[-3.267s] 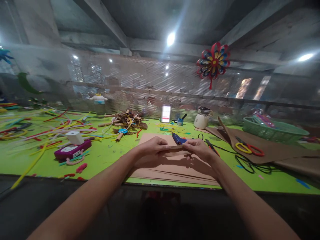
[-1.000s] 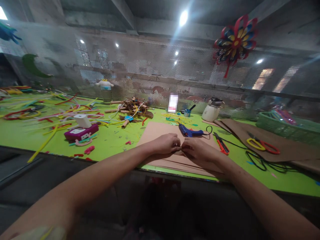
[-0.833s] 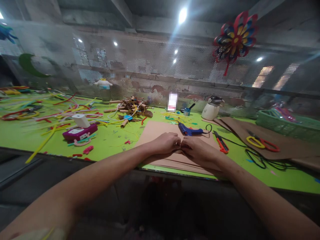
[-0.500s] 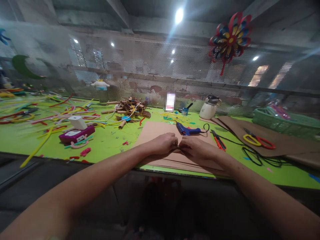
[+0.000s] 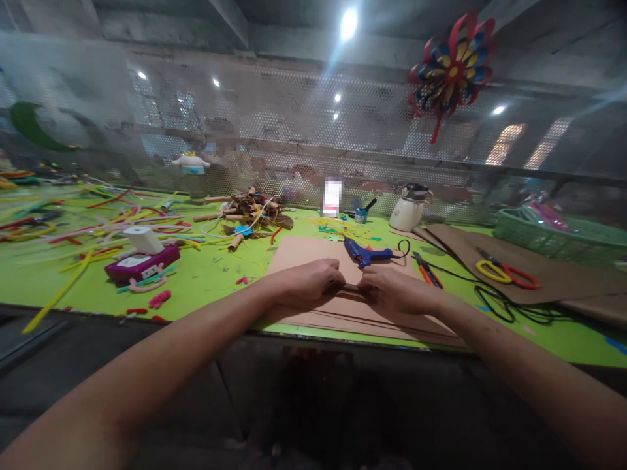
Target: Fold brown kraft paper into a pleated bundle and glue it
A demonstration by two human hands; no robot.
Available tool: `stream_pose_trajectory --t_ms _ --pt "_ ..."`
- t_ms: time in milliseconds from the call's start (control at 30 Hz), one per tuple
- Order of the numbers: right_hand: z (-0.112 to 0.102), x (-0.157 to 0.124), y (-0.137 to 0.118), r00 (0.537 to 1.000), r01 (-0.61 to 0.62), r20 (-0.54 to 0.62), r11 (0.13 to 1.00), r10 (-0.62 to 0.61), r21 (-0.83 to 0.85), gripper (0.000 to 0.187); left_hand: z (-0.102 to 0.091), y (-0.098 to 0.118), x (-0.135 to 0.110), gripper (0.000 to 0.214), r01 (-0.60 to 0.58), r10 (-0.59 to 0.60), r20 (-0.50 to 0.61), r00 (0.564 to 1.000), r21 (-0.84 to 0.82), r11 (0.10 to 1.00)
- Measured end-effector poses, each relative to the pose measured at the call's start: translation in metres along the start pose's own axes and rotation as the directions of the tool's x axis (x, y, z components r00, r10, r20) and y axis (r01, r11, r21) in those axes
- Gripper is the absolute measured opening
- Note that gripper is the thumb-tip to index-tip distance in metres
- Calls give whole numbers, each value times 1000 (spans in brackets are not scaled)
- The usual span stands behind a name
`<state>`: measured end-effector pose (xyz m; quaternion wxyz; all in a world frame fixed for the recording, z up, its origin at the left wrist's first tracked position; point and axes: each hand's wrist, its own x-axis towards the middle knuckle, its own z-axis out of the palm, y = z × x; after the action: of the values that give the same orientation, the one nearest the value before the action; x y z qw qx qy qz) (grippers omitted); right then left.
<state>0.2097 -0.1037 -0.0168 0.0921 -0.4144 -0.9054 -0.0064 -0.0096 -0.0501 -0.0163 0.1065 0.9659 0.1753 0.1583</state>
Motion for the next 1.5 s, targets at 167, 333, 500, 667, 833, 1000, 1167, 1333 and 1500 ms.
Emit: stream_pose_trajectory --t_ms 167,333,500,667,833,1000,1167,1333,1500 --pt "-2 -2 -5 1000 -11 9 1000 11 -25 14 -3 0 1 19 -89 86 48 995 56 994" --pt "-7 -1 -9 998 10 56 998 -7 -66 14 -3 -4 2 17 -97 91 73 993 81 992" --pt "-12 3 -12 995 13 99 996 -4 -89 15 0 -5 7 16 -61 55 74 996 84 995" --pt "2 12 -15 993 -102 37 983 109 -155 18 12 -3 13 22 -24 31 -32 999 186 982" --pt "16 7 -11 992 -114 -61 990 109 -78 14 17 -5 11 19 -37 43 -35 998 170 985" --pt "12 -5 -10 993 -63 -104 998 61 -16 11 7 -1 3 12 -89 91 -11 996 130 988" --pt "9 -8 -10 996 -13 -83 998 9 -54 15 -3 -1 0 14 -121 114 58 992 131 984" --pt "11 -10 -9 993 35 -109 993 -47 -110 15 -3 -4 -6 20 -161 157 52 986 94 982" --pt "11 -17 -19 990 19 -132 983 -44 -182 17 -2 -2 -12 24 -136 136 2 991 50 989"
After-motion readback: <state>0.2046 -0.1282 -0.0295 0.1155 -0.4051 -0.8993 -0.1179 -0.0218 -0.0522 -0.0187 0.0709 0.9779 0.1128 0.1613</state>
